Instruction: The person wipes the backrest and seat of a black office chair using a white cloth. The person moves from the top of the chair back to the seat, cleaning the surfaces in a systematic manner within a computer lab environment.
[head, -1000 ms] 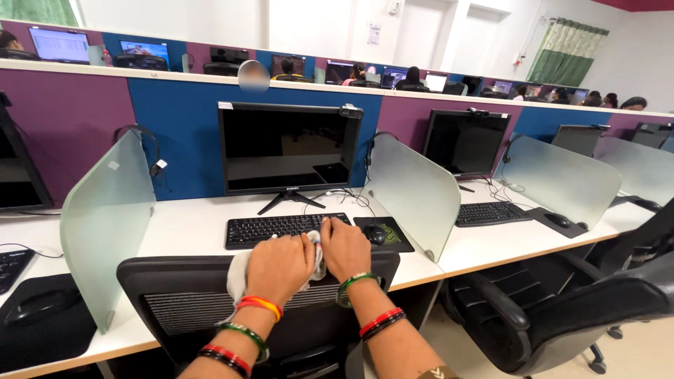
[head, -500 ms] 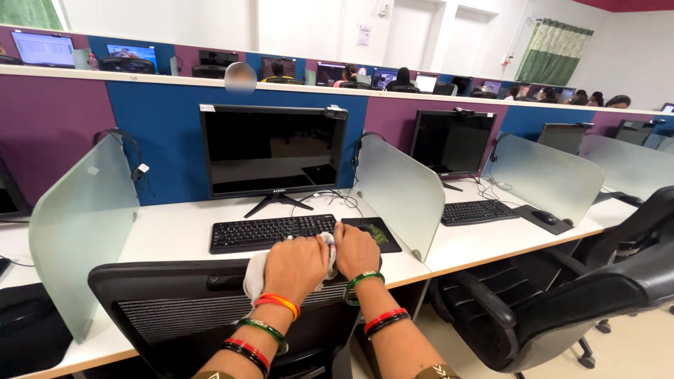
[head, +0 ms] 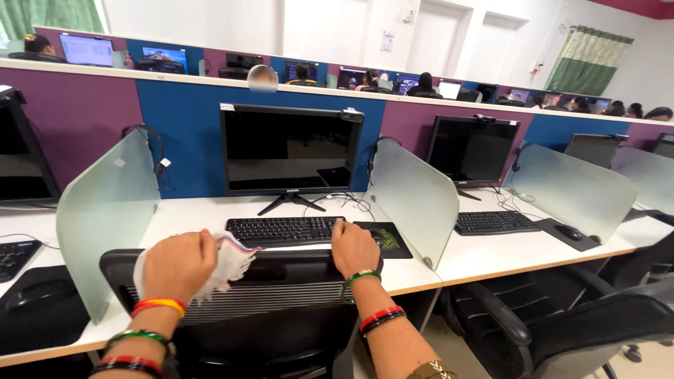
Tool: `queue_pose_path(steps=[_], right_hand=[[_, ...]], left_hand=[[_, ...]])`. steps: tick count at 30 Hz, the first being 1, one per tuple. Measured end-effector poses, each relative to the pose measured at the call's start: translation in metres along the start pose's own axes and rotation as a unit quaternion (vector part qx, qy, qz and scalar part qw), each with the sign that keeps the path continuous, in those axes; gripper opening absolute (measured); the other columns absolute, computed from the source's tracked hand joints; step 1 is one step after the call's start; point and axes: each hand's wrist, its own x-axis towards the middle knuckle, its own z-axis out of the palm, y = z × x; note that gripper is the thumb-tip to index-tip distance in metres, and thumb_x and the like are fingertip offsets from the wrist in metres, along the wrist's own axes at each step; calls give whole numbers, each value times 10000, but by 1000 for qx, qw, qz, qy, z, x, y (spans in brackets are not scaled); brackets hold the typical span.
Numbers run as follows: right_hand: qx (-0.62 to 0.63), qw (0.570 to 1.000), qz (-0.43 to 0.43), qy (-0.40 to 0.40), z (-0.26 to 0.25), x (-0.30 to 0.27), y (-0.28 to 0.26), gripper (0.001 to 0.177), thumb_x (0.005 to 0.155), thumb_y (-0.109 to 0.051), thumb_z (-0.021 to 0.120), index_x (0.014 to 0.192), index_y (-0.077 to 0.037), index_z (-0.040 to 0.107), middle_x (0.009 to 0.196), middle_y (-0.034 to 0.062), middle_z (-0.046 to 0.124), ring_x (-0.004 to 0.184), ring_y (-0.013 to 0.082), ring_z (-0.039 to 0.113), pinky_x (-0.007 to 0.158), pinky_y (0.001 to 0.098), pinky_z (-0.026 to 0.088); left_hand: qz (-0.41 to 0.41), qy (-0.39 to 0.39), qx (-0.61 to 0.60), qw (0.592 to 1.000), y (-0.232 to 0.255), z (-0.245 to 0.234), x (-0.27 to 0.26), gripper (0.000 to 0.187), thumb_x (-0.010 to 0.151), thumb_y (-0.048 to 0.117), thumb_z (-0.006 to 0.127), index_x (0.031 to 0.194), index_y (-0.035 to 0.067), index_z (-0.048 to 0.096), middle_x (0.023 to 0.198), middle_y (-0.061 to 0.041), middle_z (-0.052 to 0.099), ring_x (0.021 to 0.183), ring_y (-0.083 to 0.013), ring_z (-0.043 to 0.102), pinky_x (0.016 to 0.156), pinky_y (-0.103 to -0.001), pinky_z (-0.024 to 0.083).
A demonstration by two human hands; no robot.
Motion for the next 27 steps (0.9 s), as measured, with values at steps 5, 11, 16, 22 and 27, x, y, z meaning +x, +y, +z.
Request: queue_pose_path(steps=[5, 11, 16, 22, 27], right_hand=[[6, 991, -111, -74, 17, -29, -59, 547, 1008, -499, 397, 926, -124, 787, 858, 189, 754, 866, 406, 721, 856, 495, 554], [2, 987, -154, -52, 16, -31, -62, 610, 1031, -474, 390, 792, -69, 778, 754, 194, 726, 752, 406, 716, 767, 502, 561], [15, 986, -157, -47, 18, -31, -59, 586, 1019, -455, 407, 784, -70, 781, 717, 194, 718, 713, 409, 704, 733, 503, 549], [30, 985, -168, -20, 21, -35, -60, 467, 970, -390, 486, 790, -80, 785, 692, 175, 718, 669, 395, 702, 712, 486, 555], [28, 984, -176, -4, 24, -36, -60, 434, 959, -361, 508, 774, -75, 777, 665, 162, 712, 637, 373, 699, 693, 472, 557]], left_hand=[[111, 53, -38, 992, 43, 13, -2, 474, 953, 300, 502, 582, 76, 694, 639, -140, 693, 605, -369, 674, 610, -494, 541], [107, 55, -63, 991, 61, -1, -10, 412, 936, 303, 553, 624, 78, 699, 625, -132, 690, 586, -348, 677, 574, -467, 539], [82, 77, -61, 992, 41, -5, -12, 363, 921, 279, 564, 656, 75, 707, 625, -143, 678, 610, -348, 676, 602, -473, 539], [36, 100, -25, 994, -13, 2, -10, 356, 940, 285, 561, 715, 63, 723, 690, -181, 687, 676, -378, 682, 664, -498, 543], [-27, 76, -34, 996, -75, 20, -3, 427, 1018, 303, 495, 767, 45, 725, 771, -224, 692, 750, -432, 678, 744, -528, 544]])
